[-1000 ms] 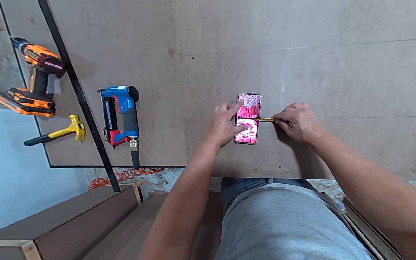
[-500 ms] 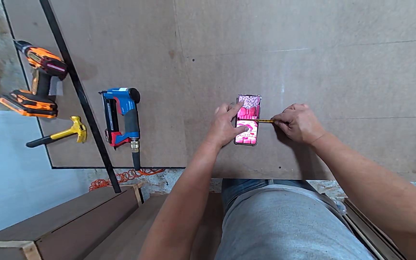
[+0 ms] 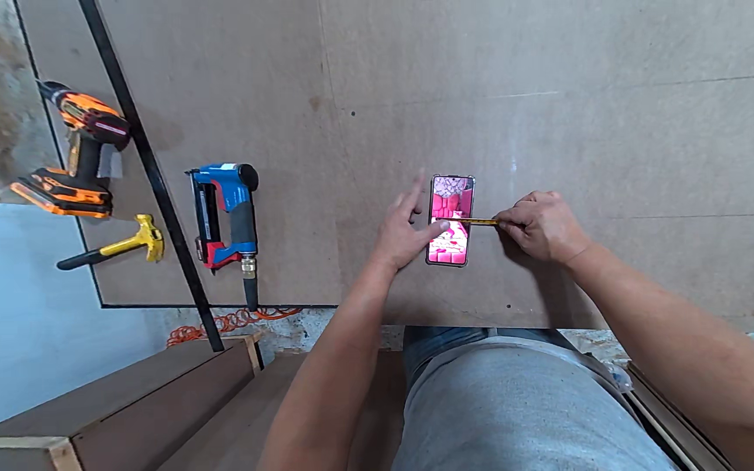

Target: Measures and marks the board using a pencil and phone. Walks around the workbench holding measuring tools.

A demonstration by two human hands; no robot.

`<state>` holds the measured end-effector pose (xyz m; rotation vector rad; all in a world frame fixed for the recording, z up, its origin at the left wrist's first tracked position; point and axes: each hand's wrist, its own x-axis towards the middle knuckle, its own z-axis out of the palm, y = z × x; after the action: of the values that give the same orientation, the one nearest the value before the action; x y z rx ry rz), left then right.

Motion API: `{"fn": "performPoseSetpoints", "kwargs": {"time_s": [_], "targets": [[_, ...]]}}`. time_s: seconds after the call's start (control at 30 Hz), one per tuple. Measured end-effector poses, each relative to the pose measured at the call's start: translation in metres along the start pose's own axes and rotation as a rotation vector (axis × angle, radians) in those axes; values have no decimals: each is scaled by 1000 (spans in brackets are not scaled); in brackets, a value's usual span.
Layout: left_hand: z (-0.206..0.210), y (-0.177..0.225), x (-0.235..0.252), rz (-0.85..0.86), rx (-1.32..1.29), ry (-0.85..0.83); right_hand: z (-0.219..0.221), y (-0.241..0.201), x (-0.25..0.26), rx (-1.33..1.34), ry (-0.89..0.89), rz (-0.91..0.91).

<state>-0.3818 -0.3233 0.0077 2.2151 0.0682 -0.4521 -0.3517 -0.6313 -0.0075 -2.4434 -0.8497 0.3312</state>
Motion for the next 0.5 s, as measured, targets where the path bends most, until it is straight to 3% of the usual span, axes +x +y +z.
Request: {"fn": "performPoseSetpoints", "kwargs": {"time_s": [0.23,0.5], "targets": [[4,-11,-5,42,-214,124,0,4,5,29,-1,26],[41,0,-28,-160,47,271,-3,8,-8,74,78,107]]}}
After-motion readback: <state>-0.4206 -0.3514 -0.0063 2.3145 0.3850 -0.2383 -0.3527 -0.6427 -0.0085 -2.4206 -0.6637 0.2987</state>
